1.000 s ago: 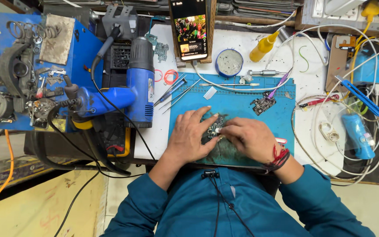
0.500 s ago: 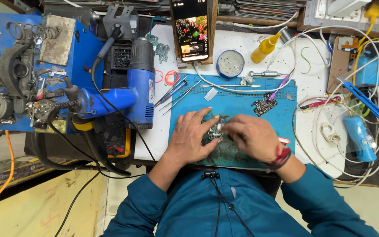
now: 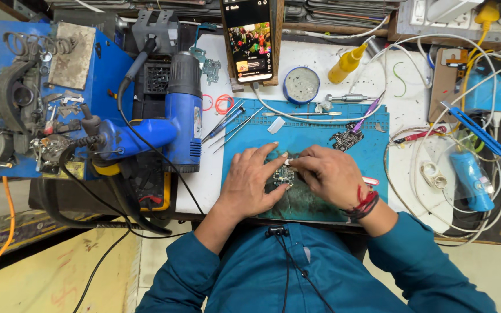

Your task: The person solders components on a small circuit board, holding the board with one hand and a soldering iron with the other while working over a silicone mat. They then apply liquid flux from a yellow squeeze bottle onto the board and scrub it with a toothbrush.

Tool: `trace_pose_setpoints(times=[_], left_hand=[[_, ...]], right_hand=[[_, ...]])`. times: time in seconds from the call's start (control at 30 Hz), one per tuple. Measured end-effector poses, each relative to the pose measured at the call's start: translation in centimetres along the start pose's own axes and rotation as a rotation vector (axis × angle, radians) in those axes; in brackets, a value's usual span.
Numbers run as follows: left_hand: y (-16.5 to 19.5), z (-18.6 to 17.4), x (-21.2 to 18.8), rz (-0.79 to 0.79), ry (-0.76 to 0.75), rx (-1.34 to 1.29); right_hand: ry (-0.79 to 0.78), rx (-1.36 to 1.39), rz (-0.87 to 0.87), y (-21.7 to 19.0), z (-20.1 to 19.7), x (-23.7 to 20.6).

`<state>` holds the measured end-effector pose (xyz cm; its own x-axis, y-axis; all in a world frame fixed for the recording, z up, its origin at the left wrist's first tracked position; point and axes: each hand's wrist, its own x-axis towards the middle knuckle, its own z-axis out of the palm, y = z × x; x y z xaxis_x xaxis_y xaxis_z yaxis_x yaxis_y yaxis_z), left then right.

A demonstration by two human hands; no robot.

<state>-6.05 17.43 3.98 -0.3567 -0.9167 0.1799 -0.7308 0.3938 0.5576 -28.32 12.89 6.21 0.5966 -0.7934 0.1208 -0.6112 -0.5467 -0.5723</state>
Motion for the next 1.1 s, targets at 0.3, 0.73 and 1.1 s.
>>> trace_pose_setpoints(times=[0.3,0.73,1.1], left_hand=[[-0.06,0.09,-0.03,0.015,-0.007,-0.003],[-0.19,0.07,0.04,-0.002,-0.023,-0.011],[-0.21,-0.01,0.04,0.001,-0.022,-0.015]], right_hand=[[-0.041,0.109,-0.02,-0.28,0.14,-0.01],[-0.073,0.114,0.043,-0.62,0.15,0.63],[-0.141,0.179,-0.026,-0.73,-0.17,0.72]])
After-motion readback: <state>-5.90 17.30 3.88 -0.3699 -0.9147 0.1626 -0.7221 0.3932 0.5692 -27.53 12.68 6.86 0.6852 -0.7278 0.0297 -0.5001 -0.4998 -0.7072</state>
